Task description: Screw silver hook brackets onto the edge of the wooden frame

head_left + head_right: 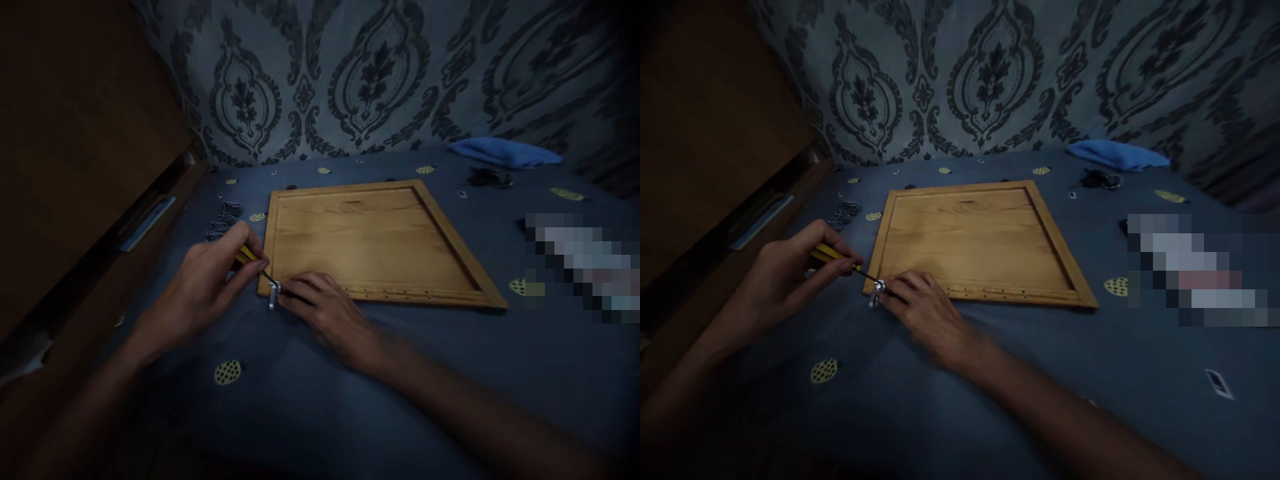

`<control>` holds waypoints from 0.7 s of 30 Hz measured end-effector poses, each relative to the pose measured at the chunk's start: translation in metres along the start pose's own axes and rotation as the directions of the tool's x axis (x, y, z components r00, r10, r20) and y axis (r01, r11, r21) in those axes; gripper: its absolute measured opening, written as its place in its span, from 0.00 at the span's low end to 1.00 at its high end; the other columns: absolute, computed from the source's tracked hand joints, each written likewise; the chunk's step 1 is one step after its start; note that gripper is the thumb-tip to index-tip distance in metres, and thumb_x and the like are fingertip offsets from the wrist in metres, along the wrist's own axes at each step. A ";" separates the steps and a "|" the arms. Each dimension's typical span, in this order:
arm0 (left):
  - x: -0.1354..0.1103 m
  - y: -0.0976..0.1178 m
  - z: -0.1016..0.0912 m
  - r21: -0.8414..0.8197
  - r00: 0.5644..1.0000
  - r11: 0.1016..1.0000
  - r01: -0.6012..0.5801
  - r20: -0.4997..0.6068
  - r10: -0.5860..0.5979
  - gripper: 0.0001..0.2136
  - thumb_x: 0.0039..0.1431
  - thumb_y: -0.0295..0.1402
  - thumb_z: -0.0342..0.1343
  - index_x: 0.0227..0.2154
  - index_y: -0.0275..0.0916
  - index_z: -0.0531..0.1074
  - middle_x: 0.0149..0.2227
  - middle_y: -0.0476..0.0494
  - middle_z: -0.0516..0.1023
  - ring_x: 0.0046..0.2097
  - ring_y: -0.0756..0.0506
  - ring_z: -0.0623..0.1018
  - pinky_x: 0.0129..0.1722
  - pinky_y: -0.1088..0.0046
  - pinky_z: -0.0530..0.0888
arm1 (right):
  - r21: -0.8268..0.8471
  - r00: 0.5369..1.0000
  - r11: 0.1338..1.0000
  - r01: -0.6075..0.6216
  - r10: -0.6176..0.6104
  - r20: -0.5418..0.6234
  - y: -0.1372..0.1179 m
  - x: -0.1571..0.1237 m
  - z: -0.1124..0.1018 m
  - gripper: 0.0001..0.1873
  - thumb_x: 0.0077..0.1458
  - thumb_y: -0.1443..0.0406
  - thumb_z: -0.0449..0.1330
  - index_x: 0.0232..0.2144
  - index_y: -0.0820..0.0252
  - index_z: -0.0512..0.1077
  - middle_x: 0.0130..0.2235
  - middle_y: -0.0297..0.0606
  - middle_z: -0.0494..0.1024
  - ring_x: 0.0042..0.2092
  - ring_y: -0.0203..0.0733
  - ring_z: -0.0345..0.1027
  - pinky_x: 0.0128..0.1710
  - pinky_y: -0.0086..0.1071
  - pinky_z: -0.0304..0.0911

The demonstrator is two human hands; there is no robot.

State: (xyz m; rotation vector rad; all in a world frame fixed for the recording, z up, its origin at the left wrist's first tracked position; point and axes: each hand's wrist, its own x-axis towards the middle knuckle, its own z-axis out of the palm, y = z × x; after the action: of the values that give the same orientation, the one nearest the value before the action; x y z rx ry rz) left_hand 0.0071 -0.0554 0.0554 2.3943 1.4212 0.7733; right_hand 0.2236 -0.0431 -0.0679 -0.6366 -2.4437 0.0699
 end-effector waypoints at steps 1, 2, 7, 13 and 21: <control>0.000 0.001 0.000 0.004 1.000 1.000 0.000 0.001 0.000 0.06 0.68 0.38 0.54 0.37 0.42 0.70 0.32 0.49 0.81 0.30 0.47 0.80 0.26 0.75 0.70 | -0.001 1.000 1.000 -0.002 0.002 0.005 0.000 0.000 0.000 0.18 0.65 0.75 0.55 0.54 0.61 0.75 0.52 0.47 0.80 0.53 0.49 0.68 0.51 0.45 0.68; -0.001 0.001 0.000 0.007 1.000 1.000 0.001 0.001 -0.001 0.06 0.68 0.37 0.54 0.38 0.42 0.70 0.33 0.48 0.81 0.31 0.47 0.80 0.26 0.75 0.70 | -0.002 1.000 1.000 -0.003 0.003 0.010 -0.001 0.000 0.000 0.18 0.65 0.76 0.55 0.54 0.60 0.75 0.52 0.46 0.80 0.53 0.48 0.69 0.50 0.45 0.69; -0.010 0.003 -0.003 -0.160 0.990 0.985 0.065 -0.116 -0.084 0.08 0.68 0.39 0.57 0.38 0.41 0.72 0.39 0.44 0.84 0.39 0.45 0.83 0.31 0.74 0.77 | 0.007 1.000 1.000 0.007 -0.007 -0.002 -0.002 0.001 -0.002 0.20 0.61 0.78 0.58 0.54 0.63 0.75 0.52 0.48 0.80 0.53 0.49 0.69 0.50 0.45 0.69; -0.021 -0.015 0.002 -0.219 0.868 0.968 0.124 -0.448 -0.213 0.08 0.68 0.39 0.58 0.42 0.40 0.74 0.45 0.42 0.84 0.45 0.43 0.85 0.44 0.68 0.82 | 0.015 1.000 1.000 -0.003 0.002 0.007 -0.001 0.000 -0.001 0.19 0.62 0.77 0.58 0.54 0.62 0.75 0.52 0.45 0.80 0.54 0.48 0.69 0.52 0.44 0.69; -0.045 -0.071 0.060 0.081 0.958 0.992 -0.091 -0.264 0.110 0.09 0.71 0.34 0.53 0.44 0.40 0.77 0.53 0.37 0.82 0.57 0.39 0.81 0.57 0.59 0.80 | 0.007 1.000 1.000 0.006 -0.006 -0.016 0.002 -0.001 0.003 0.20 0.63 0.77 0.57 0.54 0.59 0.75 0.52 0.45 0.81 0.54 0.48 0.69 0.52 0.44 0.70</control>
State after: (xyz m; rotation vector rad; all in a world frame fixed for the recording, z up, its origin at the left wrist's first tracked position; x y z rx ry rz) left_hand -0.0291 -0.0558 -0.0414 2.5058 1.4514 1.1302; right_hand 0.2230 -0.0414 -0.0712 -0.6243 -2.4288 0.0701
